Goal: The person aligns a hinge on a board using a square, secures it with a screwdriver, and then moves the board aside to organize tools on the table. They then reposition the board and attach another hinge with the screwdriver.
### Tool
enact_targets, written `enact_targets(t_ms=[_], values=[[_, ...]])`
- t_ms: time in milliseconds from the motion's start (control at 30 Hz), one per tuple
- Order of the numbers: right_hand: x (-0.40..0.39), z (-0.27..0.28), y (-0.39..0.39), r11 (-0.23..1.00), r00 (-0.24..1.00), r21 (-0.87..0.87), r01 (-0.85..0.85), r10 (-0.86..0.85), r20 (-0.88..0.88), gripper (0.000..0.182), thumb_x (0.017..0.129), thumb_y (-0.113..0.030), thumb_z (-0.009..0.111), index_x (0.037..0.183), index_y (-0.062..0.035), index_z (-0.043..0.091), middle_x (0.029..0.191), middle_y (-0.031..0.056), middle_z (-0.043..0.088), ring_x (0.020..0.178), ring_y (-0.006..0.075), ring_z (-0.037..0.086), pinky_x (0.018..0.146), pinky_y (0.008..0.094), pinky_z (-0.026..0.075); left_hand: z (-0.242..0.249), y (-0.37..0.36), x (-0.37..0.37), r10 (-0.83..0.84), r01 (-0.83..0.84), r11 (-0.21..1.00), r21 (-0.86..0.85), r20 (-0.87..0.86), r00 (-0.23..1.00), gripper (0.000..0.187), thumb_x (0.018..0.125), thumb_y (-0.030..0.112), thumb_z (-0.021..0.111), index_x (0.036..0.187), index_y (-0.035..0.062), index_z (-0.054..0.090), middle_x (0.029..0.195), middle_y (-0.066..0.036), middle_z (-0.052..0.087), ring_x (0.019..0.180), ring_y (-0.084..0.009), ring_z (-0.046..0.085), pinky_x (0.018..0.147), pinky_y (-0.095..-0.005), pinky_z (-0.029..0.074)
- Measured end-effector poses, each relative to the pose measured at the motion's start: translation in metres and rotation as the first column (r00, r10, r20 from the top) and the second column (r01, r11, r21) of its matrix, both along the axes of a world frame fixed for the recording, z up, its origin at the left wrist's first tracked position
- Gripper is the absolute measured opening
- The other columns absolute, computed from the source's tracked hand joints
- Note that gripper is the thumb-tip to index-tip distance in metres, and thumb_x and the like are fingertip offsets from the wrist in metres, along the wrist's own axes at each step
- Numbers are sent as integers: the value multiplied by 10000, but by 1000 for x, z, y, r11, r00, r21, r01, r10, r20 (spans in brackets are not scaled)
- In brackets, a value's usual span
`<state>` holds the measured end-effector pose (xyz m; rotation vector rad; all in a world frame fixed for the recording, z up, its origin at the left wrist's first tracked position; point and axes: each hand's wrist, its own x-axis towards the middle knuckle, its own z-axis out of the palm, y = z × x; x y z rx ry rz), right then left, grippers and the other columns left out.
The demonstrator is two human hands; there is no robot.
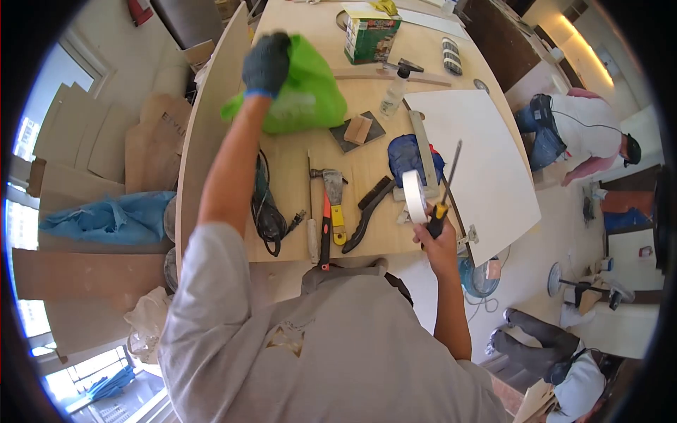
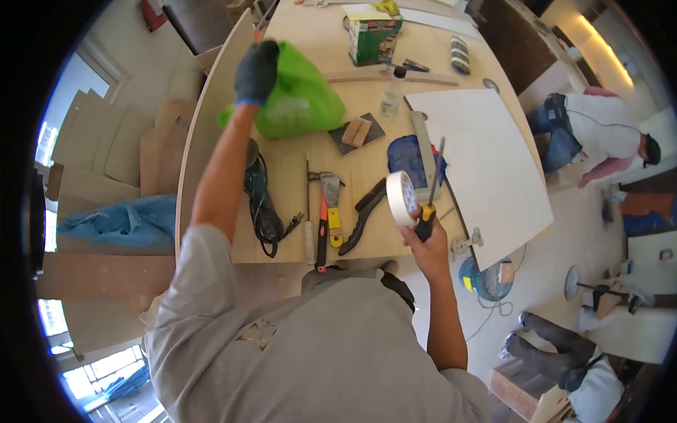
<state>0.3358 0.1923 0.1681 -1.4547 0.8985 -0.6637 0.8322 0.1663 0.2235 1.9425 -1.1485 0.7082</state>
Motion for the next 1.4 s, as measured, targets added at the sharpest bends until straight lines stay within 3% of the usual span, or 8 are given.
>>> enact_targets(t_ms=[300,433,600,800,1033,1100,1233,1400], values=[[-55,-13,20,981,965,24,195,-187,-185,354,896,-161,760,1165,-42,564,752,6,577,660,95,588,591,240,443,94,-16,57,-40,51,998,-33,260,965,120,900,158,634,931,74,713,910,-225,688,838,-434,663,740,-524,520],[-40,-21,4,990,975,8,138,-134,-176,348,895,-158,764,1161,-40,572,782,3,580,664,92,584,586,243,452,-13,21,31,-186,150,980,129,350,918,169,889,143,575,963,137,727,862,-126,696,757,-332,682,689,-469,543],[38,-26,-42,992,994,-117,-50,38,-101,345,890,-153,768,1155,-25,590,804,-7,580,653,82,557,600,258,479,-160,72,-70,-172,174,775,607,-63,983,119,884,187,616,915,149,724,917,-100,710,868,-305,695,758,-463,539],[226,23,-94,597,990,-791,-134,108,-87,445,870,-230,775,1205,9,605,1072,223,688,1010,416,660,863,453,512,-159,86,-109,-36,93,797,597,-107,994,140,854,147,610,934,123,723,945,-111,709,897,-310,696,796,-460,541],[285,-39,-67,816,920,-456,-355,219,-325,501,858,-328,774,1207,-7,611,1010,251,689,976,430,669,829,477,525,-118,138,-162,-15,132,928,348,-319,948,331,892,160,663,1196,29,672,1130,-221,675,1045,-354,667,902,-441,536],[244,-60,-38,867,902,-314,-386,282,-328,524,852,-340,779,1218,-11,601,983,254,691,949,429,676,823,482,526,-117,163,-190,2,141,961,236,-518,855,394,930,194,679,1277,11,641,1182,-221,667,1084,-326,663,942,-400,527],[168,-62,29,855,826,-188,-483,374,-421,556,865,-211,708,1333,0,495,1079,281,658,1006,441,654,869,472,526,-154,156,-237,-469,27,880,-475,-876,-108,326,1002,218,610,1240,-3,636,1140,-222,674,1039,-334,654,938,-389,508],[105,-36,44,738,763,-252,-626,512,-395,796,921,-186,673,1561,16,244,1390,266,498,1334,401,473,1149,418,363,-191,132,-213,-297,502,829,248,-564,770,322,939,133,585,1245,37,606,1050,-212,670,991,-375,659,841,-465,523]])
